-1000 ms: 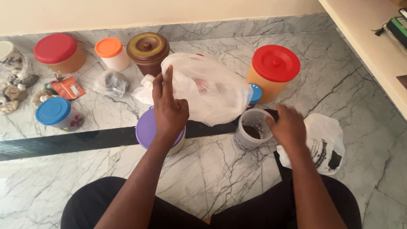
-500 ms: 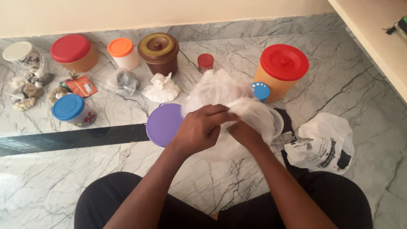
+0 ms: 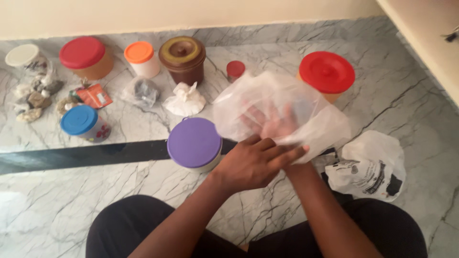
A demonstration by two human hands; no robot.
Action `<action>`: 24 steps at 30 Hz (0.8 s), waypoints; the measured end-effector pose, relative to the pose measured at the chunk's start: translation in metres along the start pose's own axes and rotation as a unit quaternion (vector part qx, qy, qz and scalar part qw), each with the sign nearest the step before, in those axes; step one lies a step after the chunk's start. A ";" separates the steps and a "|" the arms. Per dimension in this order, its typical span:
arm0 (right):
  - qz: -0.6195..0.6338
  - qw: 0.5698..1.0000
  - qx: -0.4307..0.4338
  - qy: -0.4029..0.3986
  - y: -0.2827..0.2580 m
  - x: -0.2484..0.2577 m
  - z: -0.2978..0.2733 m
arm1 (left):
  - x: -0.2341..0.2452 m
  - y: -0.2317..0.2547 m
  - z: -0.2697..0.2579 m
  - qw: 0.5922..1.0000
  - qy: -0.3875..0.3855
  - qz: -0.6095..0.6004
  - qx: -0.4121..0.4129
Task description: The person sits on the floor and transfers a dark granular substance from a plastic bag into a small white container using a spoon. They open the container, scoop the material repeatedly, and place the spoon inside the container.
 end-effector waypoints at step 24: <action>0.235 0.952 0.012 0.197 0.021 0.014 -0.058 | -0.064 -0.108 -0.099 0.641 0.071 -0.338 0.685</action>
Point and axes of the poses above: each hand's wrist, its own z-axis towards the middle knuckle, its own x-axis out of the back of the hand, y = z × x, the point moved 3 cm from there along z, towards the middle knuckle, and after that the axes turned 14 degrees about z, right-handed, at the moved point
